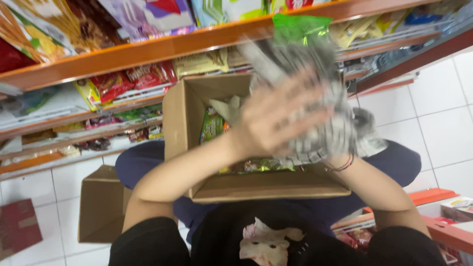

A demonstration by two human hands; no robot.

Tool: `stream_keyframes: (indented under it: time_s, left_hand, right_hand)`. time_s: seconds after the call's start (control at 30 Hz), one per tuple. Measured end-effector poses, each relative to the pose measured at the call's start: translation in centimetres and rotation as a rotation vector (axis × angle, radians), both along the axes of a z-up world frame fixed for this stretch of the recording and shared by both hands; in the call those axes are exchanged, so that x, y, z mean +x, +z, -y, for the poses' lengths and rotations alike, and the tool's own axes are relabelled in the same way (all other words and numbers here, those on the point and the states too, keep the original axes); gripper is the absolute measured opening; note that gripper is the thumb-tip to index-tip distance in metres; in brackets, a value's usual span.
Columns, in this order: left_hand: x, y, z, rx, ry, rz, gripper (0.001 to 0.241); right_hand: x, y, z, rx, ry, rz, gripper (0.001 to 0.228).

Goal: The person takes snack packages from a cardboard box, wipes each package with a cloth, scans them with a handheld scanner, and places them onto a store shelf.

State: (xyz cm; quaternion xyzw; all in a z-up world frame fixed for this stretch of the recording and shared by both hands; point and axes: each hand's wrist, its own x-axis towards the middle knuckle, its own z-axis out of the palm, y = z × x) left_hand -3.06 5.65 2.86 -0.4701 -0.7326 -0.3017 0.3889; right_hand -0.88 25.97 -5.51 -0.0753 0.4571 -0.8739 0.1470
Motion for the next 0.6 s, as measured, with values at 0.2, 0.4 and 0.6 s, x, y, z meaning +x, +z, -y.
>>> stream_keyframes:
  time_s: [0.2, 0.4, 0.6]
  left_hand:
    - [1.7, -1.1, -0.8, -0.041, -0.108, -0.239, 0.030]
    - [-0.1, 0.4, 3.5, -0.105, 0.250, -0.371, 0.021]
    - [3.8, 1.9, 0.4, -0.102, -0.071, 0.062, 0.037]
  right_hand:
    - [0.8, 0.4, -0.7, -0.066, 0.078, 0.077, 0.067]
    - [0.1, -0.4, -0.6, -0.173, 0.011, 0.078, 0.068]
    - [0.3, -1.2, 0.9, -0.151, 0.018, 0.245, 0.069]
